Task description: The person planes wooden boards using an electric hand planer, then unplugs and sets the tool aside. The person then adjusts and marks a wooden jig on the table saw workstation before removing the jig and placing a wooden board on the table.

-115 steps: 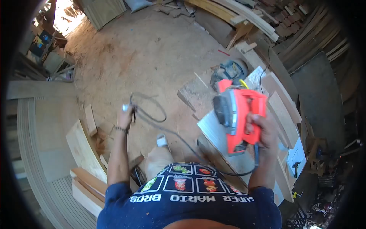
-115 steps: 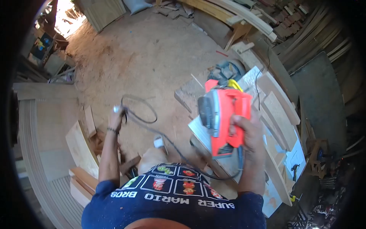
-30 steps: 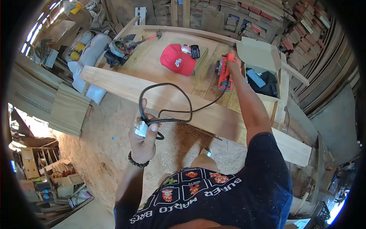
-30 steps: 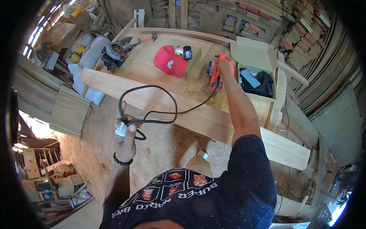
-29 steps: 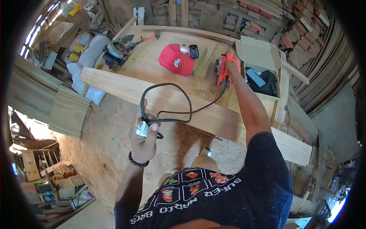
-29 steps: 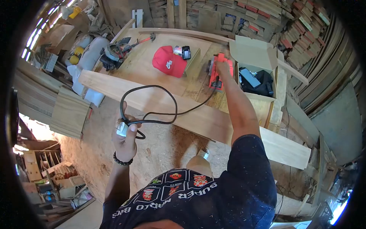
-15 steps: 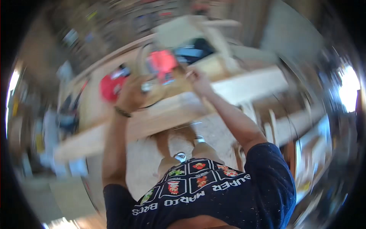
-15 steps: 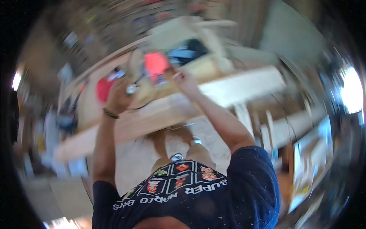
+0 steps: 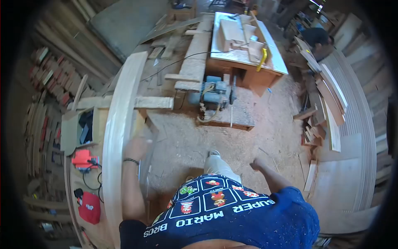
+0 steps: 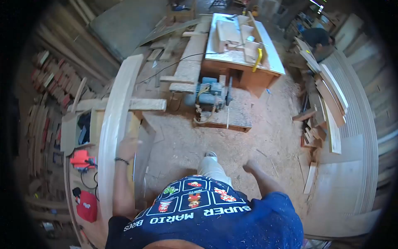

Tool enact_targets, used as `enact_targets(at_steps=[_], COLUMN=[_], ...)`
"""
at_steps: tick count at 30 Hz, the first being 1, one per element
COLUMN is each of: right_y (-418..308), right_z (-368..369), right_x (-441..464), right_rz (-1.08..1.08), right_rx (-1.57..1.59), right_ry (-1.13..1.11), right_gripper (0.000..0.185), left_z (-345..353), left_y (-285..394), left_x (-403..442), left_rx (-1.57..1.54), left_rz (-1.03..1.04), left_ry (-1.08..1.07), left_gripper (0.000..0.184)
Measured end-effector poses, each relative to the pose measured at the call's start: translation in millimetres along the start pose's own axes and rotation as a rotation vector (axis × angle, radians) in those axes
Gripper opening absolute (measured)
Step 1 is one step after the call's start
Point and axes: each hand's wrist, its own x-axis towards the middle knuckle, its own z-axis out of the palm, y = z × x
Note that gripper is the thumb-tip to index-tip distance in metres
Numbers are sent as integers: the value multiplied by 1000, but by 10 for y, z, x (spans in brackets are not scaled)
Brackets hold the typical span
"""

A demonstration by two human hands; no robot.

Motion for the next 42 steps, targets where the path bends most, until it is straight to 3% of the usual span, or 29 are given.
enact_targets(at_steps=[3, 4, 6, 7, 8, 10, 11, 14, 15, 17, 23, 29, 30, 32, 33, 35, 36, 37, 39, 42], right_y=[624, 730, 1085, 1316, 1374, 1422, 1512, 2050, 2149, 2299, 2655, 1830, 1673, 1240, 894, 545, 406, 313, 130, -8], right_z=[598, 660, 1083, 1436, 1286, 999, 994, 1057, 879, 465, 702, 879, 1031, 850, 417, 424, 332, 238, -26, -380], right_x=[-74, -154, 82, 353, 330, 110, 113, 322, 226, 1, -62, -530, -649, -796, -911, -1002, -988, -993, -986, -900], right_rz=[11, 44, -180, -303, -307, 56, 51, 242, 239, 383, 594, 697, 580, 625, 784, 698, 713, 650, 691, 758], right_rx=[17, 88, -11, -73, -69, 558, 561, 846, 833, 1128, 1390, 1425, 1336, 1314, 1388, 1425, 1252, 1165, 1148, 1199], right_ry=[-232, -282, -237, -123, -122, -101, -122, 81, 73, 70, 198, 82, 120, 97, 39, -34, -186, -238, -251, -169], right_gripper=[47, 42, 39, 49, 49, 44, 44, 40, 40, 38, 25, 24, 24, 25, 26, 33, 41, 44, 42, 40], left_z=[890, 970, 1197, 1326, 1458, 1850, 1988, 2218, 2314, 2390, 2476, 2652, 2686, 2808, 2881, 3007, 3127, 3252, 3421, 3095], left_y=[748, 1175, 1906, 2174, 2445, 2818, 2965, 3465, 3587, 3850, 4567, 5083, 5165, 5255, 5304, 5397, 5383, 5399, 5389, 5539], left_x=[534, 539, 606, 703, 825, 1207, 1343, 1612, 1741, 1987, 3056, 4720, 4998, 5485, 5669, 5972, 6115, 6252, 6448, 6456], left_rx=[112, 50, -4, 6, 15, 120, 226, 211, 218, 149, 235, 328, 319, 393, 386, 469, 485, 477, 424, 165], left_rz=[214, 261, 310, 363, 413, 398, 382, 485, 492, 482, 424, 475, 498, 500, 513, 473, 475, 485, 266, 343], left_ry=[-437, -432, -427, -457, -485, -547, -614, -513, -491, -522, -473, -388, -397, -303, -320, -231, -194, -207, -375, -404], left_gripper=[54, 55, 56, 57, 58, 58, 58, 50, 49, 49, 51, 54, 54, 50, 50, 50, 56, 56, 56, 58])
